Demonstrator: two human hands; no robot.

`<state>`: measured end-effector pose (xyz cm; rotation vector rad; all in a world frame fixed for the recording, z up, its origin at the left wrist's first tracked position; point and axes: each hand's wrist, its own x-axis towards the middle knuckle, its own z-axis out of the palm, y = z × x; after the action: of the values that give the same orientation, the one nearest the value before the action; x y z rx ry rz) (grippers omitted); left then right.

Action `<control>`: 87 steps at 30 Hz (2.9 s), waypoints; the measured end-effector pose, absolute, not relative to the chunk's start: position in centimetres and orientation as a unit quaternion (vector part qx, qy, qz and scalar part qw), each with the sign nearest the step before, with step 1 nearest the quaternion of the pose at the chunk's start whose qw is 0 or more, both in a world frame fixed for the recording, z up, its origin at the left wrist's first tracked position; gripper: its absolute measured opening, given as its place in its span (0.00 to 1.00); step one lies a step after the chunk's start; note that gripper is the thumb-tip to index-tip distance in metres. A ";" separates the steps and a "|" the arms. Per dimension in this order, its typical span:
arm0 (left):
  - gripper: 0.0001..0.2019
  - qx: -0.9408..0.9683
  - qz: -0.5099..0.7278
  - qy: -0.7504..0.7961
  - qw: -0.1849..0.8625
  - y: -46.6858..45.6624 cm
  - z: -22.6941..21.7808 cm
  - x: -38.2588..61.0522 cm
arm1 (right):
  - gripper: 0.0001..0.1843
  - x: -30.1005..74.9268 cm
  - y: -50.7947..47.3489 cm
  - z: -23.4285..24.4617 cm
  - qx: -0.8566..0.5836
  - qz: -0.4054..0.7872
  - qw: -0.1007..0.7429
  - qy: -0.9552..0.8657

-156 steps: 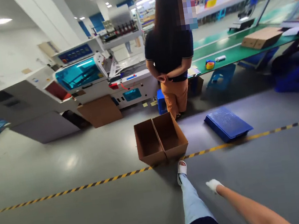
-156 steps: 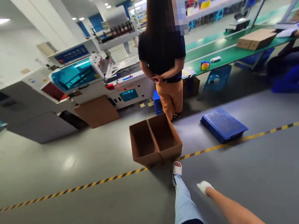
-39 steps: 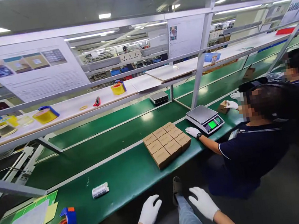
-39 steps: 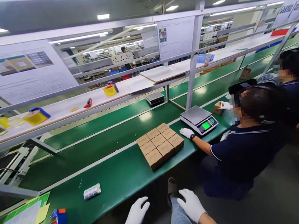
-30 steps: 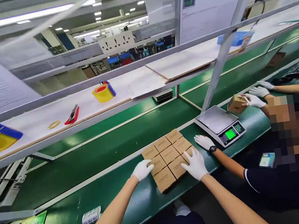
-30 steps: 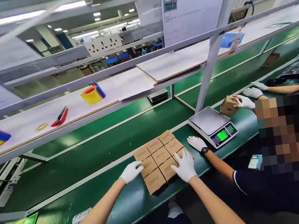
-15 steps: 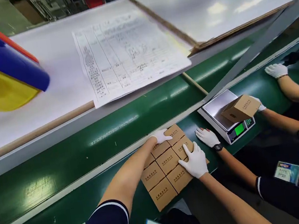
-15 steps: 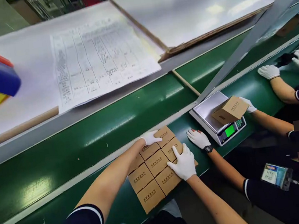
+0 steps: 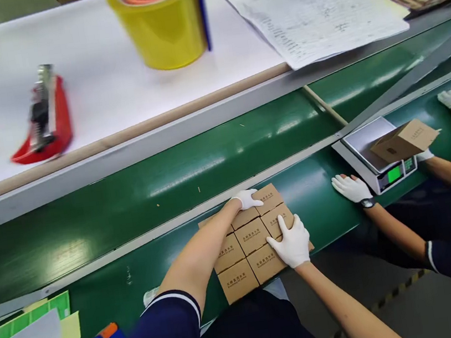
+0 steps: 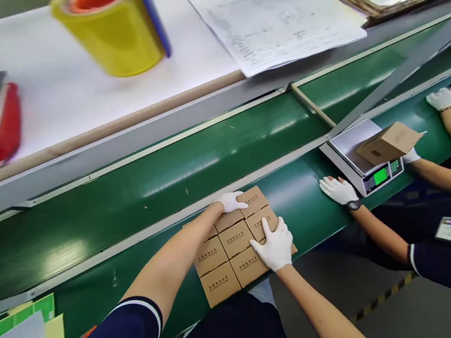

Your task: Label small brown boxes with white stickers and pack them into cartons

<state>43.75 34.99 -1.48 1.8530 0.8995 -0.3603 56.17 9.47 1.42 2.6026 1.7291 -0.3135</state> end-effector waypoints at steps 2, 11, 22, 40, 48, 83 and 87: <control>0.37 0.770 -0.147 0.373 0.496 34.6 -1.6 39.7 | 0.48 52.3 9.0 1.4 0.827 -0.101 -0.005 0.553; 0.36 0.777 -0.127 0.403 0.467 33.2 -1.0 27.6 | 0.47 40.5 7.6 1.2 0.819 -0.112 -0.029 0.562; 0.29 0.628 0.182 0.685 0.322 20.6 4.4 15.6 | 0.47 44.8 10.9 1.1 0.798 -0.290 -0.199 0.489; 0.22 0.375 0.243 0.808 0.385 9.7 1.0 8.7 | 0.39 47.0 17.4 2.0 0.743 -0.431 -0.123 0.497; 0.24 0.328 0.123 0.873 0.341 7.5 1.0 -2.1 | 0.44 45.6 8.2 4.4 0.762 -0.352 -0.183 0.512; 0.07 0.488 0.415 0.550 0.535 0.7 24.8 -0.5 | 0.08 21.1 3.5 28.2 0.518 -0.436 -0.255 0.690; 0.04 0.533 0.375 0.552 0.520 0.9 25.8 -0.2 | 0.08 21.2 2.8 28.5 0.523 -0.448 -0.256 0.679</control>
<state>-0.19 0.92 25.77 1.2772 1.3225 0.8995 21.19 2.77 28.50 1.9788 2.5707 -1.6946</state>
